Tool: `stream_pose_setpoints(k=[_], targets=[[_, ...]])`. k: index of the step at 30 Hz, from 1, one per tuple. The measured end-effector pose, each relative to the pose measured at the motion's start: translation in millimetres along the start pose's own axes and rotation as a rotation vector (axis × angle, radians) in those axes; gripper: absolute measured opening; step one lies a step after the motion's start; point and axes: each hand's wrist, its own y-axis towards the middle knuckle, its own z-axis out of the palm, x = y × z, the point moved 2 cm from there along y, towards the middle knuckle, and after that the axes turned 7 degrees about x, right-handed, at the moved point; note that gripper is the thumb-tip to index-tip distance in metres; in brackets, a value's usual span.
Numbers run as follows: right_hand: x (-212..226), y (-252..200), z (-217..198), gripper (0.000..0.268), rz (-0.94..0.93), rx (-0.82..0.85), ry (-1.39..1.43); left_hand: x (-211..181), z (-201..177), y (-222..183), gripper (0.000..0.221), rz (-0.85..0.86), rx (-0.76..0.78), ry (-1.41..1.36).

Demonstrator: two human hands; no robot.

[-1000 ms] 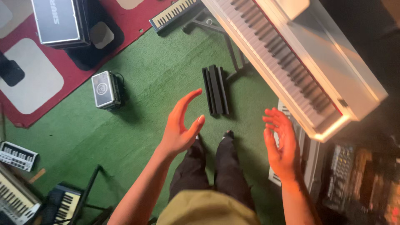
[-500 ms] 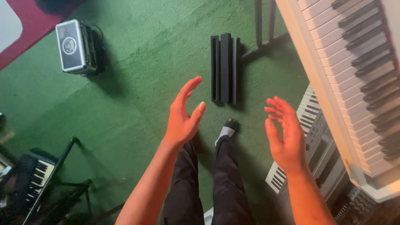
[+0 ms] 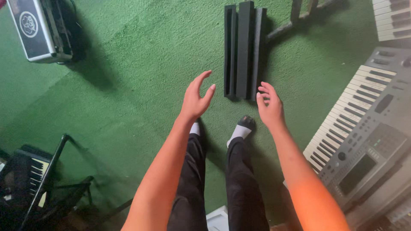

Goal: The person opens a black equipment case and gathers foam inserts and black tubes from the floor, placing them into the case.

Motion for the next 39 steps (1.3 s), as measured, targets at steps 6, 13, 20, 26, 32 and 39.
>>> stream_pose_setpoints(k=[6,13,20,26,32,39], targets=[[-124.0,87.3,54.2,0.048,0.087,0.004,-0.161,93.0,50.0,43.5,0.053,-0.039,0.065,0.049],[-198.5,152.4,81.6,0.053,0.135,-0.052,-0.232,177.2,111.0,85.2,0.056,-0.118,0.042,-0.059],[-225.2,169.9,102.6,0.072,0.172,0.009,-0.185,222.0,165.8,104.1,0.072,-0.456,0.068,-0.267],[-224.7,184.5,115.0,0.050,0.236,0.049,-0.246,229.9,183.7,103.2,0.069,-0.471,0.184,-0.198],[-176.7,173.5,113.9,0.027,0.020,-0.121,-0.315,226.1,181.7,102.2,0.064,-0.449,0.207,-0.169],[-144.3,166.1,108.1,0.022,-0.058,0.022,-0.391,245.6,193.5,105.9,0.064,-0.479,0.209,-0.033]])
